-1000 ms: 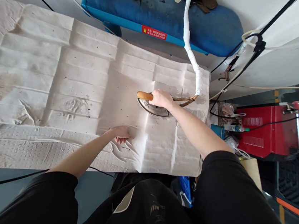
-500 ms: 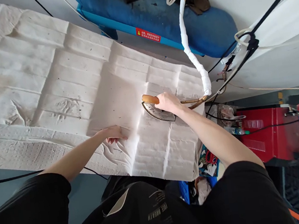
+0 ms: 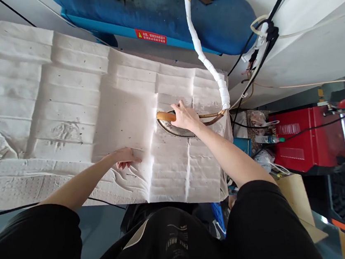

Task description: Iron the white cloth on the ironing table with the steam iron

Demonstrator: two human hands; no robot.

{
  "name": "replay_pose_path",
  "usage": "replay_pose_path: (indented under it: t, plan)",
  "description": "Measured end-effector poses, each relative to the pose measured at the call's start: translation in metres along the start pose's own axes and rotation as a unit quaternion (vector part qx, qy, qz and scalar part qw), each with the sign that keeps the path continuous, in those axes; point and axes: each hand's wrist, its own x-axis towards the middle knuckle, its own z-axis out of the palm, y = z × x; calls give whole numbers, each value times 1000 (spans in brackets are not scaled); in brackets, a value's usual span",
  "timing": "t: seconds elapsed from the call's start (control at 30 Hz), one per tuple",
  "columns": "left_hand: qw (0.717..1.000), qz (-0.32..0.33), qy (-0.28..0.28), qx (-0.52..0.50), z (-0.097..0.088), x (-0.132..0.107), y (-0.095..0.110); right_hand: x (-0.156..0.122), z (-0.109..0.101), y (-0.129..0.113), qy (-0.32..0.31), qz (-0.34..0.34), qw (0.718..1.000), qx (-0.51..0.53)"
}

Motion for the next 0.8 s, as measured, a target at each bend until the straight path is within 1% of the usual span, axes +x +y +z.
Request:
replay_pose_path:
  t: [0.07,0.13,0.17,0.4,0.73,0.8]
  plan:
    - [1000,-19,-23,5,0,2,-1,4,-1,0,-40,2,999,2]
    - [999,-28,-34,8,-1,3,-2,9,-3,0,-85,15,996,-1]
    - [999,-31,-36,7,-1,4,-2,10,-4,0,-96,22,995,-2]
    - [998,-43,-53,-7,-4,6,0,9,-6,-2,-82,31,996,-3]
    - [997,-55,-60,-8,-6,1,7,11,-4,2,-79,21,997,16]
    - [996,-59,-64,-6,-6,3,6,9,-4,2,-77,7,997,19]
